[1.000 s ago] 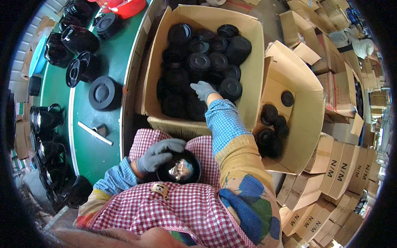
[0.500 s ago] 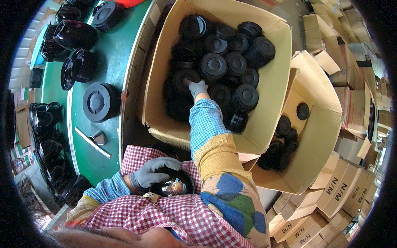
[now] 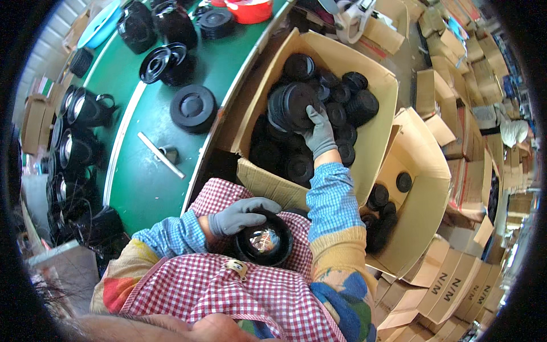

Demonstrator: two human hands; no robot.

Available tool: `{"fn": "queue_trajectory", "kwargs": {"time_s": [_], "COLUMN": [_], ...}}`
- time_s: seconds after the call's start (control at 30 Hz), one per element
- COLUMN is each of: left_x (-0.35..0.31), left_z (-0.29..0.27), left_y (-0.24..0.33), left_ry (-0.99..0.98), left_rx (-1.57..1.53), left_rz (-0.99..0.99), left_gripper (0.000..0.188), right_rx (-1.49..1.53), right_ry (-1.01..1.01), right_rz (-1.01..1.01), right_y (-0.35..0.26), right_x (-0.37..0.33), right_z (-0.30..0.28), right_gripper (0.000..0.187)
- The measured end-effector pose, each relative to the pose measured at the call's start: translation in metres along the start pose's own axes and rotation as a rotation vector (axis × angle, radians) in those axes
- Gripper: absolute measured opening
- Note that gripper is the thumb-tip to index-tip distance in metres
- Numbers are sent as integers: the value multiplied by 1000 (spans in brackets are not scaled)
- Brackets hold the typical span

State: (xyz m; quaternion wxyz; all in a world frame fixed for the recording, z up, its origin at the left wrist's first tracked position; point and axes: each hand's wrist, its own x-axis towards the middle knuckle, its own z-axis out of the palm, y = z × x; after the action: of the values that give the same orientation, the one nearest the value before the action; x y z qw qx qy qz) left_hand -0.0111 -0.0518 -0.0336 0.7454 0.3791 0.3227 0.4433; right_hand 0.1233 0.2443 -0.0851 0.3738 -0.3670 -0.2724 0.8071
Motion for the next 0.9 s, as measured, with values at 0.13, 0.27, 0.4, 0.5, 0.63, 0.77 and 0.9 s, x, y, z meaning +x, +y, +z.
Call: {"fn": "queue_trajectory", "kwargs": {"time_s": [0.13, 0.27, 0.4, 0.5, 0.63, 0.77, 0.9], "left_x": [4, -5, -16, -36, -60, -83, -79], "left_z": [6, 13, 8, -13, -74, -115, -87], "left_y": [-6, -8, 6, 30, 86, 114, 169], "left_ry": [-69, 63, 150, 385, 744, 991, 910], "left_rx": [-16, -323, -184, 104, 471, 781, 1694], "left_rz": [36, 3, 92, 262, 501, 650, 868], "left_gripper": [43, 52, 44, 33, 30, 49, 82], "right_rx": [-264, -46, -856, -1346, -1347, -1070, -928], "right_ry": [-538, -315, -199, -181, -218, -237, -343], "right_rz": [-294, 119, -143, -120, -38, -96, -55], "right_y": [27, 67, 70, 60, 65, 45, -6], "right_x": [-2, -3, 0, 6, 18, 9, -62], "right_z": [96, 202, 237, 243, 247, 235, 212], "right_gripper": [42, 46, 68, 73, 70, 61, 51]}}
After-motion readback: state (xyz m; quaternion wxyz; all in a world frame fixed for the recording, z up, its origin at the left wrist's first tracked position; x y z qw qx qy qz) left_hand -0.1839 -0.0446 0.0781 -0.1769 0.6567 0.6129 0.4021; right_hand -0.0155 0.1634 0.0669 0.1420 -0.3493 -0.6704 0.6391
